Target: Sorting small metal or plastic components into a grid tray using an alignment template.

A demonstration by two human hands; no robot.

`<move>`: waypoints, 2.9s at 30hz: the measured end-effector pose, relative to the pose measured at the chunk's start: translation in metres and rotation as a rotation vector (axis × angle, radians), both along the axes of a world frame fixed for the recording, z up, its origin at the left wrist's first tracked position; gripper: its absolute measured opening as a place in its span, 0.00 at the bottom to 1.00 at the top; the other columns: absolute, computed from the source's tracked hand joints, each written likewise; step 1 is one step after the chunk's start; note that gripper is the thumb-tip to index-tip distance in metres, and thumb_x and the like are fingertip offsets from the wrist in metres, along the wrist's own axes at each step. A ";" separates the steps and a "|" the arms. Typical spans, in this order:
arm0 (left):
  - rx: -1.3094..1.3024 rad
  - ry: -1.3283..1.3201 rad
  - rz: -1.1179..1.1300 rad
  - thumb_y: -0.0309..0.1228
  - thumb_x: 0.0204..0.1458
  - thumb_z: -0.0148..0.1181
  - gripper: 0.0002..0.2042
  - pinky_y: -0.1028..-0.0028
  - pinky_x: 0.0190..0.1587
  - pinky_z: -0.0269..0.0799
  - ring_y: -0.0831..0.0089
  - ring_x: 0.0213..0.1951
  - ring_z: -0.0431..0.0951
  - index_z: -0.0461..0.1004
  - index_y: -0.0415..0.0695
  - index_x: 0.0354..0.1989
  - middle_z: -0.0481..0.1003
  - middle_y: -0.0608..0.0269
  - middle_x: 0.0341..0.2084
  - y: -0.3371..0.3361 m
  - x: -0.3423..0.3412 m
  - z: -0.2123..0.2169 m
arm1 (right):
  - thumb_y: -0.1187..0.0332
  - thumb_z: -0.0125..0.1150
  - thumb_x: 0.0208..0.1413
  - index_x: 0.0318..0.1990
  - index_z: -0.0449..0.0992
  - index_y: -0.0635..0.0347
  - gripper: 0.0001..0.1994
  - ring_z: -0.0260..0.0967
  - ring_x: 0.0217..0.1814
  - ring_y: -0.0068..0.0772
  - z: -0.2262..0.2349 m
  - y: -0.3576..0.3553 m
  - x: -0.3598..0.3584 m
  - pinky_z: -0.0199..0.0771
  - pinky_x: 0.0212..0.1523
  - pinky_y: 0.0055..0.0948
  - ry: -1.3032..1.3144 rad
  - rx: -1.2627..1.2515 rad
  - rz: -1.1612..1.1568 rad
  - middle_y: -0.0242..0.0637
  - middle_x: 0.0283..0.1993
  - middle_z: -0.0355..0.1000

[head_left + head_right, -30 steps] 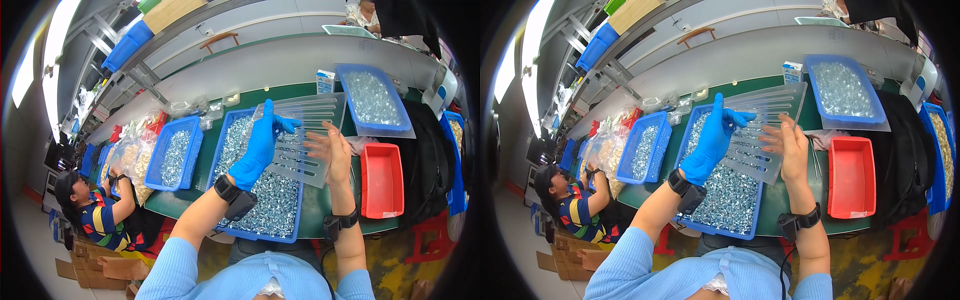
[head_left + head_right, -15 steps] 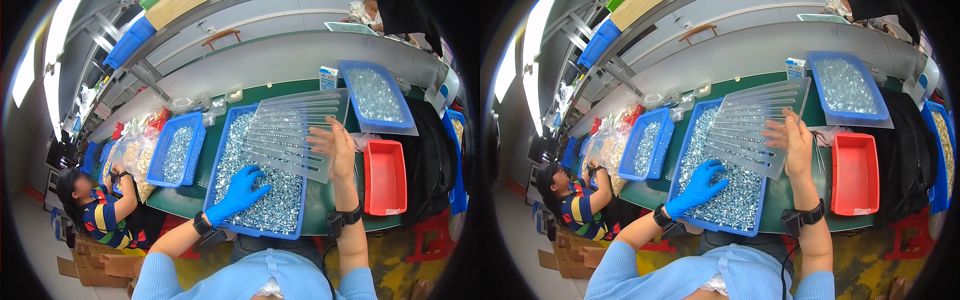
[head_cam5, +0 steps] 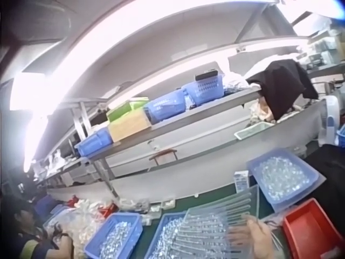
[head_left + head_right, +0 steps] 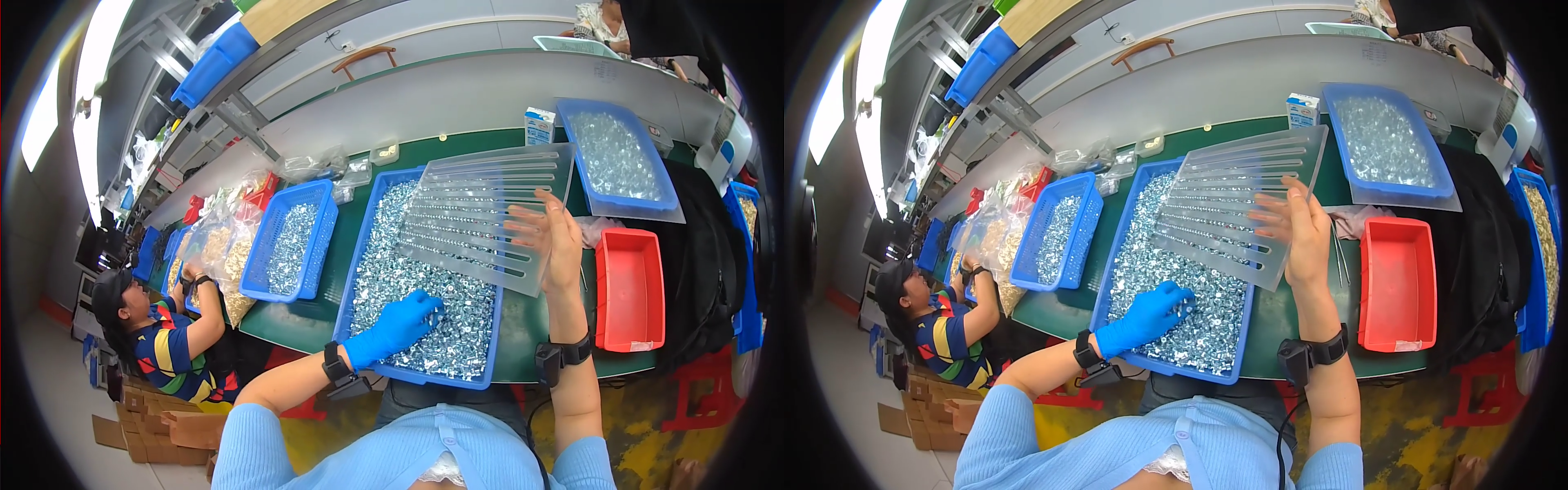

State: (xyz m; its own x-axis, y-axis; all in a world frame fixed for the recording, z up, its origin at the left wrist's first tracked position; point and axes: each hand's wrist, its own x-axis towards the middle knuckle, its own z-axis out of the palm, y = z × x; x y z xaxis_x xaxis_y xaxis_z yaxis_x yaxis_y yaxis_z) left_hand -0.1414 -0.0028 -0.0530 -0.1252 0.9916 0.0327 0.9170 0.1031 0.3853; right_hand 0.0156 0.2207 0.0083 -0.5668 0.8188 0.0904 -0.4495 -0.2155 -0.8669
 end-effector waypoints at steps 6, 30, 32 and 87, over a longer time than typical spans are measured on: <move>0.226 -0.547 0.477 0.27 0.48 0.60 0.10 0.73 0.29 0.70 0.70 0.26 0.73 0.73 0.44 0.40 0.72 0.60 0.34 0.037 -0.018 0.016 | 0.52 0.43 0.59 0.55 0.61 0.62 0.24 0.73 0.40 0.41 0.001 0.005 0.000 0.71 0.37 0.32 0.008 -0.007 0.003 0.51 0.43 0.72; 0.617 -1.334 0.405 0.42 0.54 0.55 0.14 0.83 0.18 0.57 0.84 0.17 0.65 0.72 0.43 0.27 0.66 0.70 0.15 0.139 0.015 0.086 | 0.51 0.41 0.59 0.57 0.59 0.67 0.28 0.73 0.40 0.46 0.008 -0.005 -0.004 0.71 0.35 0.30 -0.092 0.073 -0.028 0.55 0.44 0.71; 0.662 -1.505 0.429 0.43 0.56 0.52 0.16 0.82 0.18 0.57 0.84 0.17 0.64 0.71 0.43 0.27 0.65 0.70 0.14 0.145 0.029 0.085 | 0.51 0.40 0.59 0.57 0.59 0.67 0.28 0.73 0.41 0.46 0.008 -0.003 -0.006 0.70 0.36 0.31 -0.106 0.072 -0.040 0.56 0.44 0.71; 0.576 -0.912 0.566 0.42 0.61 0.40 0.22 0.67 0.53 0.65 0.62 0.45 0.74 0.71 0.34 0.45 0.74 0.52 0.41 -0.012 -0.009 0.041 | 0.51 0.41 0.59 0.56 0.59 0.65 0.26 0.73 0.40 0.44 0.003 0.001 -0.003 0.71 0.35 0.29 -0.019 0.075 0.023 0.55 0.44 0.71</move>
